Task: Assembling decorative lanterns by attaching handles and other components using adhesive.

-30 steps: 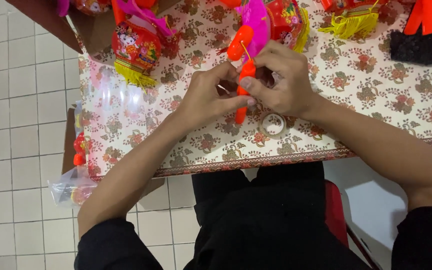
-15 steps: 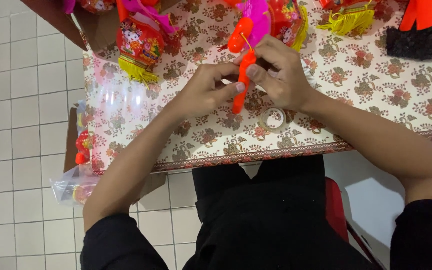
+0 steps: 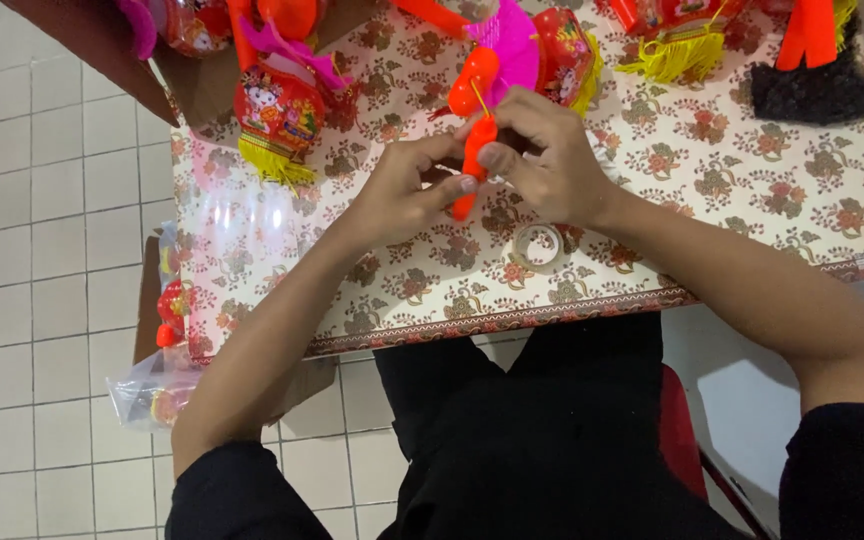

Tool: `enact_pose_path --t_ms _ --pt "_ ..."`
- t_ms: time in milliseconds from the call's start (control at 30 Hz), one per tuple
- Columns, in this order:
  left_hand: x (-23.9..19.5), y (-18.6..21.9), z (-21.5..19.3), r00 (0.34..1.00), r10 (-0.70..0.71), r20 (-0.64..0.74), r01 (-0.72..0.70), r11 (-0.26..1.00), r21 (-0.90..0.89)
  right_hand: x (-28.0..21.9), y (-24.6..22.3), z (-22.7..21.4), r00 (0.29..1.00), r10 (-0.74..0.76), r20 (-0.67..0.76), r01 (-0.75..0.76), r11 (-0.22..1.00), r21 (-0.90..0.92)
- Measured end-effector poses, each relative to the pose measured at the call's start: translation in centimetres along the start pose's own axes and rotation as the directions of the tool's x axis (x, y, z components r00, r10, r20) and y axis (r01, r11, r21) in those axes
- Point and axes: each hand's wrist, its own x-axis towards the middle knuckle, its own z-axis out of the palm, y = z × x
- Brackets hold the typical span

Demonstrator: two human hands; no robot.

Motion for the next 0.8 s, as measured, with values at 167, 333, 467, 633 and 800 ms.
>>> enact_pose_path --t_ms 167,333,467,633,800 --pt "0.3 0.2 0.3 1.000 0.012 -0.019 -0.011 0.998 0.056 -0.1 0.4 0.0 1.000 0.001 -0.013 -0.001 1.000 -0.015" --pt "0.2 0.5 0.9 0.979 0.119 -0.163 -0.088 0.978 0.189 0.0 0.8 -0.4 0.998 -0.033 -0.047 0.029 0.995 -0.093" --pt "0.3 0.2 0.3 0.990 0.074 -0.124 -0.052 0.983 0.173 0.2 1.0 -0.3 0.997 -0.059 -0.045 0.055 0.995 -0.085" --pt "0.1 0.3 -0.4 0.996 0.093 0.001 -0.093 0.995 0.046 0.5 0.4 -0.1 0.998 -0.059 0.019 0.060 0.997 -0.046" --pt "0.5 -0.1 0.2 0.984 0.138 -0.108 -0.102 0.952 0.288 0.1 1.1 -0.2 0.998 -0.055 0.005 0.055 0.992 -0.111"
